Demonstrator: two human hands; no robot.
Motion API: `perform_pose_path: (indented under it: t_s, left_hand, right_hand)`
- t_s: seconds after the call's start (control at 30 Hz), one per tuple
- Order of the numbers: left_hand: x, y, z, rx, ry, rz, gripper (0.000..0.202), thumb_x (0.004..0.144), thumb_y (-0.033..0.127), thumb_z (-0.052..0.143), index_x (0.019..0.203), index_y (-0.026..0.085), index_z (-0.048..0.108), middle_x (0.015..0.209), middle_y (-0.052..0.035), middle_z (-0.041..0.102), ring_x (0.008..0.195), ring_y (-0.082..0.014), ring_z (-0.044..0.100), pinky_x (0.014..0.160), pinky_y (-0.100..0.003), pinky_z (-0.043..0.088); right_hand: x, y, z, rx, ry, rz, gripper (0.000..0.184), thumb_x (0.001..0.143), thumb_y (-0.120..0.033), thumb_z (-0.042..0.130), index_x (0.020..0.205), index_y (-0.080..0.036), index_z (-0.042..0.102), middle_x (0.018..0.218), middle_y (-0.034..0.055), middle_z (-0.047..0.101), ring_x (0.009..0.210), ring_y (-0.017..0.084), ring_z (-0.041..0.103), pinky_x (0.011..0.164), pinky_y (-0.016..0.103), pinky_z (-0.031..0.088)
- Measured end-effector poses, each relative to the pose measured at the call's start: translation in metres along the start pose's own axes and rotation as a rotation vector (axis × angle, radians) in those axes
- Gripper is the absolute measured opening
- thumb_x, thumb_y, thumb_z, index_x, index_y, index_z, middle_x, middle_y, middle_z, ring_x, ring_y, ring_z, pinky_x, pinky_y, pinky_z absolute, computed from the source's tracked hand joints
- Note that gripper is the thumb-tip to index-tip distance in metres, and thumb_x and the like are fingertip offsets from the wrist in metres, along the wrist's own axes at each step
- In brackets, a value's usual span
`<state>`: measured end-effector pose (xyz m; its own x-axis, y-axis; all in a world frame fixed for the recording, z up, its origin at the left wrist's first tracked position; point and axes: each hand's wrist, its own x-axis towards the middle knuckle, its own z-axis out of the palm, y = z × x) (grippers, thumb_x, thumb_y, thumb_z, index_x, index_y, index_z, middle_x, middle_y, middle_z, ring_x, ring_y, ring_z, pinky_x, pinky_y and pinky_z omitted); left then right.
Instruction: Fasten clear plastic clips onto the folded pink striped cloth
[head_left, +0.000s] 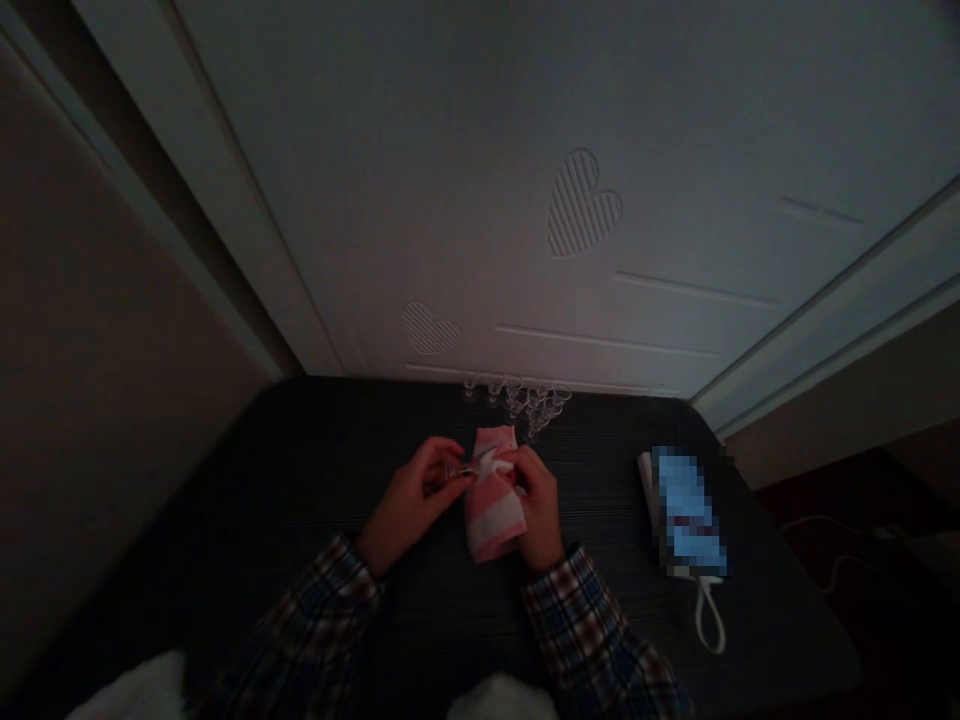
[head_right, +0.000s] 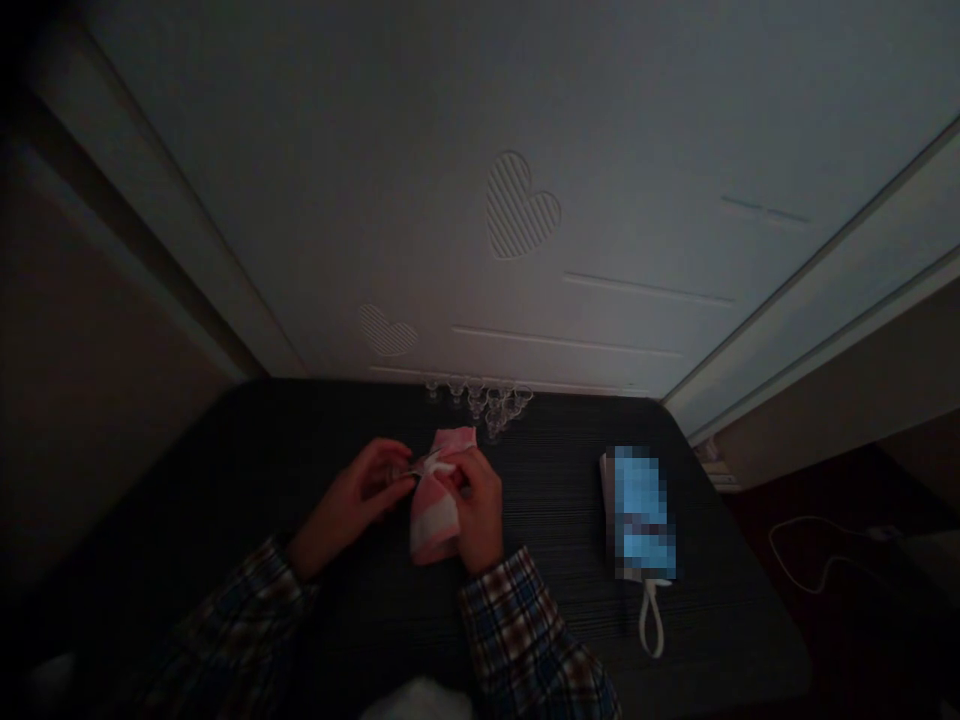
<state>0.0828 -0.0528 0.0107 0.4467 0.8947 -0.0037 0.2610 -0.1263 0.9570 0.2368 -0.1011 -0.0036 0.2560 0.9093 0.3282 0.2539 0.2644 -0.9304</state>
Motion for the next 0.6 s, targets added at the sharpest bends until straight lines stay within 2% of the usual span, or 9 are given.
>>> perform_pose_path:
  t_s: [0.07, 0.13, 0.27, 0.37, 0.43, 0.5, 0.6]
  left_hand:
    - [-0.0008, 0.0014, -0.0003, 0.165, 0.06, 0.122, 0.028, 0.075, 0.035, 0.057, 0.099, 0.021, 0.053, 0.095, -0.0024, 0.057, 0.072, -0.0131, 0.055, 0.059, -0.023, 0.045]
    - [-0.0022, 0.0017, -0.0008, 0.246, 0.063, 0.183, 0.025, 0.077, 0.035, 0.055, 0.098, 0.022, 0.057, 0.096, -0.0028, 0.058, 0.076, -0.0146, 0.056, 0.065, -0.025, 0.045]
    - [-0.0043, 0.0005, -0.0011, 0.14, -0.002, 0.08, 0.027, 0.08, 0.038, 0.051, 0.098, 0.02, 0.056, 0.074, 0.0002, 0.06, 0.056, -0.0112, 0.053, 0.054, -0.023, 0.044]
    - [-0.0047, -0.0007, -0.0018, -0.034, -0.065, -0.005, 0.027, 0.082, 0.04, 0.046, 0.091, 0.016, 0.055, 0.054, 0.004, 0.051, 0.045, -0.0098, 0.048, 0.045, -0.021, 0.039]
    - [-0.0047, -0.001, -0.0024, -0.078, -0.055, -0.02, 0.027, 0.083, 0.04, 0.044, 0.085, 0.015, 0.056, 0.048, 0.0051, 0.047, 0.043, -0.0091, 0.045, 0.043, -0.02, 0.037]
    - [-0.0047, -0.0003, -0.0024, -0.079, -0.012, -0.014, 0.028, 0.082, 0.039, 0.045, 0.085, 0.015, 0.058, 0.052, 0.0036, 0.05, 0.046, -0.0092, 0.047, 0.044, -0.02, 0.038]
    - [-0.0046, 0.0024, -0.0011, -0.084, 0.04, 0.034, 0.032, 0.08, 0.037, 0.049, 0.106, 0.019, 0.054, 0.074, -0.0008, 0.059, 0.058, -0.0113, 0.055, 0.046, -0.02, 0.042]
  right_hand:
    - [0.0001, 0.0029, -0.0006, 0.057, 0.018, 0.011, 0.006, 0.073, -0.015, 0.057, 0.078, -0.019, 0.059, 0.079, -0.0001, 0.055, 0.069, 0.012, 0.05, 0.061, 0.022, 0.037]
    - [0.0004, 0.0041, -0.0017, 0.125, 0.016, 0.013, 0.006, 0.073, -0.015, 0.057, 0.078, -0.018, 0.059, 0.082, 0.0005, 0.056, 0.073, 0.013, 0.051, 0.064, 0.023, 0.039]
    - [0.001, 0.0049, -0.0037, 0.188, 0.004, -0.001, 0.007, 0.071, -0.016, 0.058, 0.078, -0.018, 0.061, 0.081, 0.0008, 0.057, 0.075, 0.014, 0.053, 0.067, 0.025, 0.04]
    - [-0.0001, 0.0078, -0.0032, 0.185, 0.013, -0.012, 0.013, 0.071, -0.016, 0.059, 0.084, -0.02, 0.062, 0.081, 0.0004, 0.056, 0.074, 0.014, 0.053, 0.066, 0.024, 0.041]
    - [-0.0012, 0.0103, -0.002, 0.173, 0.004, -0.006, 0.015, 0.073, -0.016, 0.057, 0.086, -0.02, 0.062, 0.08, 0.0002, 0.056, 0.071, 0.013, 0.052, 0.064, 0.023, 0.04]
    - [-0.002, 0.0116, -0.0003, 0.15, -0.009, 0.014, 0.012, 0.074, -0.017, 0.056, 0.084, -0.02, 0.062, 0.079, 0.0006, 0.056, 0.07, 0.013, 0.052, 0.062, 0.023, 0.04]
    - [-0.0023, 0.0103, 0.0017, 0.153, -0.008, 0.039, 0.01, 0.073, -0.02, 0.058, 0.083, -0.019, 0.061, 0.082, 0.0013, 0.057, 0.072, 0.014, 0.052, 0.063, 0.023, 0.041]
